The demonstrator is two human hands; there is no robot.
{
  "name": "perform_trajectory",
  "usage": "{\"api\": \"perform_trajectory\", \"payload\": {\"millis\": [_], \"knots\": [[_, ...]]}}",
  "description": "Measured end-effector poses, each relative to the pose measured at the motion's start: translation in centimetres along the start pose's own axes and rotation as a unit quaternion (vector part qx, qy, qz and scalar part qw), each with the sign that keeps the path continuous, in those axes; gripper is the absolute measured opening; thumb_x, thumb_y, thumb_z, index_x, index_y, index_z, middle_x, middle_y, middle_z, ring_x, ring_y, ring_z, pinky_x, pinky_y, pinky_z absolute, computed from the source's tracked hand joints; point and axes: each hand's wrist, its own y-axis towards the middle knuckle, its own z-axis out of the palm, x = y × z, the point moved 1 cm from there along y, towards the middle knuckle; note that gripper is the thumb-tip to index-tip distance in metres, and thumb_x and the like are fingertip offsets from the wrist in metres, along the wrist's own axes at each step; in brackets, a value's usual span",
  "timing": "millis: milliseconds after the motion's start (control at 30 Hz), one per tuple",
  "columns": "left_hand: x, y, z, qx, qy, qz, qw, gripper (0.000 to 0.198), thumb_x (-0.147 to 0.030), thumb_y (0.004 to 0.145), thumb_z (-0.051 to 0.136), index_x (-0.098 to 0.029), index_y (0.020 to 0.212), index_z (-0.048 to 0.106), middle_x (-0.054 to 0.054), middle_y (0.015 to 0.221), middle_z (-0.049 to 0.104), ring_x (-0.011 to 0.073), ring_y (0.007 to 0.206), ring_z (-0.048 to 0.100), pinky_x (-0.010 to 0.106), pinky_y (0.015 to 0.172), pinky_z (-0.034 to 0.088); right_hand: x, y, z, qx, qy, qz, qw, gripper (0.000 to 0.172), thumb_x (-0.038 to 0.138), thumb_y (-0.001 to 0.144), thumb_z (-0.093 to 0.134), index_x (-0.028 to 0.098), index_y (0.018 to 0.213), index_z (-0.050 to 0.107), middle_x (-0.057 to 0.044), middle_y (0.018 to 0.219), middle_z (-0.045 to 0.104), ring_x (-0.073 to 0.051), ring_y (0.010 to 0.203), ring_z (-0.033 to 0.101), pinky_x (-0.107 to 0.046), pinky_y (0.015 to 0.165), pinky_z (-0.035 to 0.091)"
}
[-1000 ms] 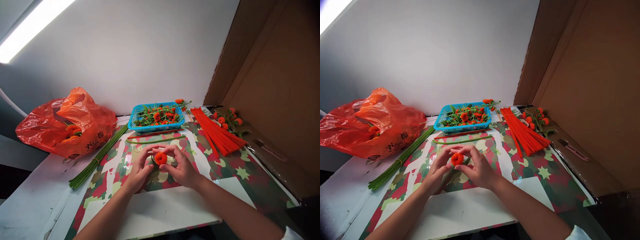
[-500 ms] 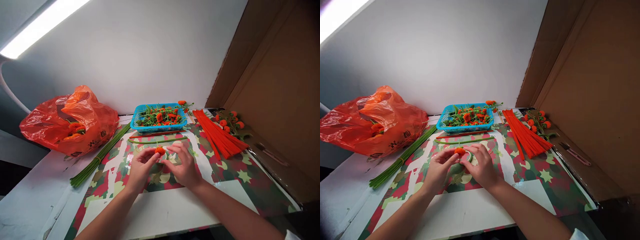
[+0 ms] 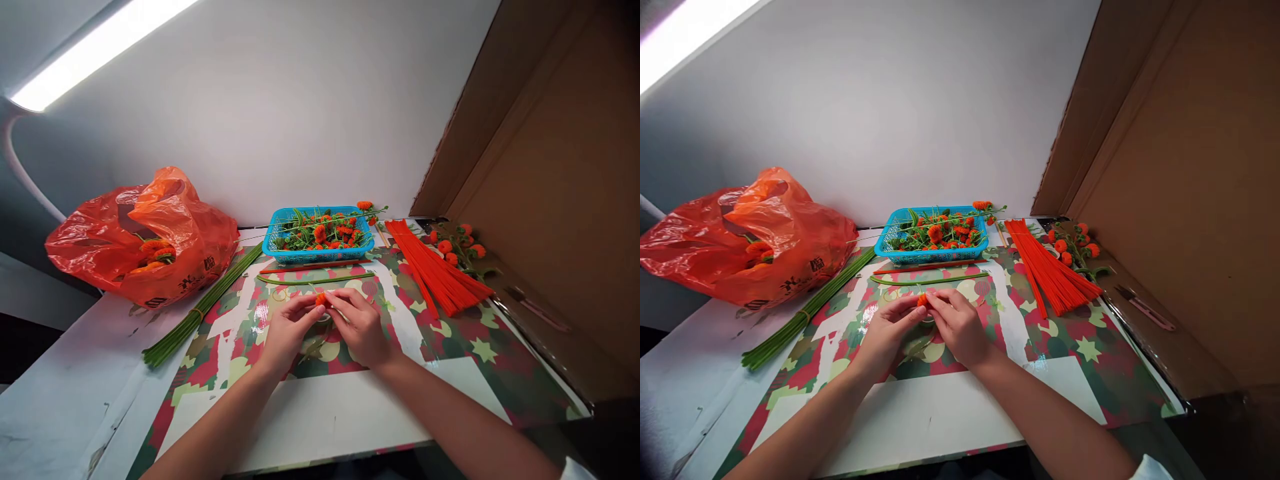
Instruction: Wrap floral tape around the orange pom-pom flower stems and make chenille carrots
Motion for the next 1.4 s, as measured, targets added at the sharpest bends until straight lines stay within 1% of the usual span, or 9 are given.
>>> {"api": "perform_trajectory", "payload": {"millis": [267, 400, 533, 633, 733, 867, 967, 1100, 1400], "knots": [[0.6, -0.1, -0.1, 0.020, 0.068, 0.081, 0.994, 0.027, -0.033, 0.074, 0.072, -0.017, 0.096, 0.073, 0.008, 0.100, 0.074, 0.0227, 0.092, 0.069, 0.034, 0.082, 0.057, 0.3, 0.0, 0.3, -0.023, -0.003, -0.004, 1.000, 0.040, 0.010, 0.091, 0.048, 0.027, 0.125, 0.059, -0.006, 0.099, 0.063, -0.017, 0.094, 0.063, -0.030, 0.082, 0.056], [1.0, -0.1, -0.3, 0.024, 0.093, 0.097, 0.991, 0.027, -0.033, 0.077, 0.070, -0.017, 0.099, 0.072, 0.008, 0.102, 0.074, 0.0223, 0.093, 0.069, 0.033, 0.084, 0.056, 0.1, -0.2, 0.8, -0.026, -0.019, 0.002, 0.999, 0.041, 0.008, 0.090, 0.049, 0.027, 0.124, 0.060, -0.006, 0.096, 0.064, -0.018, 0.091, 0.064, -0.031, 0.078, 0.056], [0.5, 0.2, -0.4, -0.002, 0.089, 0.066, 0.994, 0.030, -0.036, 0.073, 0.073, -0.016, 0.096, 0.072, 0.008, 0.096, 0.074, 0.0226, 0.089, 0.069, 0.033, 0.081, 0.057, -0.2, 0.0, 0.7, 0.013, -0.023, 0.027, 0.999, 0.042, 0.010, 0.088, 0.052, 0.026, 0.126, 0.059, -0.007, 0.099, 0.066, -0.020, 0.091, 0.063, -0.034, 0.077, 0.056], [0.0, 0.7, -0.6, -0.006, 0.070, 0.018, 0.997, 0.033, -0.037, 0.069, 0.076, -0.014, 0.092, 0.072, 0.008, 0.090, 0.075, 0.0217, 0.084, 0.069, 0.031, 0.077, 0.057, -0.4, 0.6, 0.0, 0.051, -0.035, 0.021, 0.998, 0.045, 0.016, 0.084, 0.063, 0.026, 0.127, 0.058, -0.006, 0.107, 0.067, -0.023, 0.098, 0.059, -0.040, 0.084, 0.052], [-0.3, 1.0, -0.8, 0.031, 0.057, -0.026, 0.998, 0.031, -0.036, 0.067, 0.077, -0.014, 0.089, 0.072, 0.007, 0.084, 0.074, 0.0189, 0.078, 0.068, 0.028, 0.071, 0.056, -0.5, 1.1, -0.9, 0.073, -0.038, -0.003, 0.997, 0.041, 0.020, 0.080, 0.069, 0.027, 0.120, 0.063, -0.005, 0.113, 0.064, -0.024, 0.103, 0.054, -0.043, 0.088, 0.048], [-0.4, 1.0, -1.0, 0.081, 0.042, -0.050, 0.995, 0.027, -0.034, 0.067, 0.077, -0.014, 0.085, 0.071, 0.004, 0.078, 0.072, 0.0137, 0.068, 0.065, 0.024, 0.066, 0.053, -0.5, 1.7, -1.6, 0.099, -0.007, -0.010, 0.995, 0.031, 0.021, 0.078, 0.072, 0.028, 0.107, 0.068, -0.003, 0.114, 0.064, -0.024, 0.104, 0.051, -0.044, 0.090, 0.045], [-0.5, 0.8, -1.0, 0.101, 0.019, -0.058, 0.993, 0.036, -0.034, 0.068, 0.076, -0.015, 0.097, 0.065, 0.001, 0.070, 0.069, 0.0120, 0.063, 0.063, 0.023, 0.063, 0.052, -0.3, 1.8, -1.8, 0.114, 0.016, -0.005, 0.993, 0.028, 0.022, 0.076, 0.074, 0.027, 0.103, 0.068, -0.003, 0.112, 0.065, -0.024, 0.104, 0.051, -0.043, 0.090, 0.044], [-0.7, 0.5, -0.9, 0.108, -0.005, -0.036, 0.993, 0.049, -0.033, 0.071, 0.074, -0.020, 0.112, 0.050, -0.005, 0.064, 0.065, 0.0112, 0.059, 0.062, 0.023, 0.061, 0.051, -0.2, 1.7, -1.8, 0.115, 0.043, -0.001, 0.992, 0.021, 0.023, 0.077, 0.074, 0.024, 0.097, 0.067, -0.004, 0.110, 0.065, -0.023, 0.105, 0.051, -0.041, 0.090, 0.044], [-0.8, 0.2, -0.8, 0.114, 0.003, -0.034, 0.993, 0.047, -0.034, 0.073, 0.073, -0.020, 0.111, 0.048, -0.003, 0.065, 0.065, 0.0136, 0.063, 0.064, 0.025, 0.063, 0.051, -0.2, 1.7, -1.6, 0.069, 0.080, 0.023, 0.994, 0.020, 0.023, 0.073, 0.077, 0.026, 0.091, 0.069, -0.002, 0.100, 0.066, -0.022, 0.100, 0.055, -0.041, 0.088, 0.045]]}}
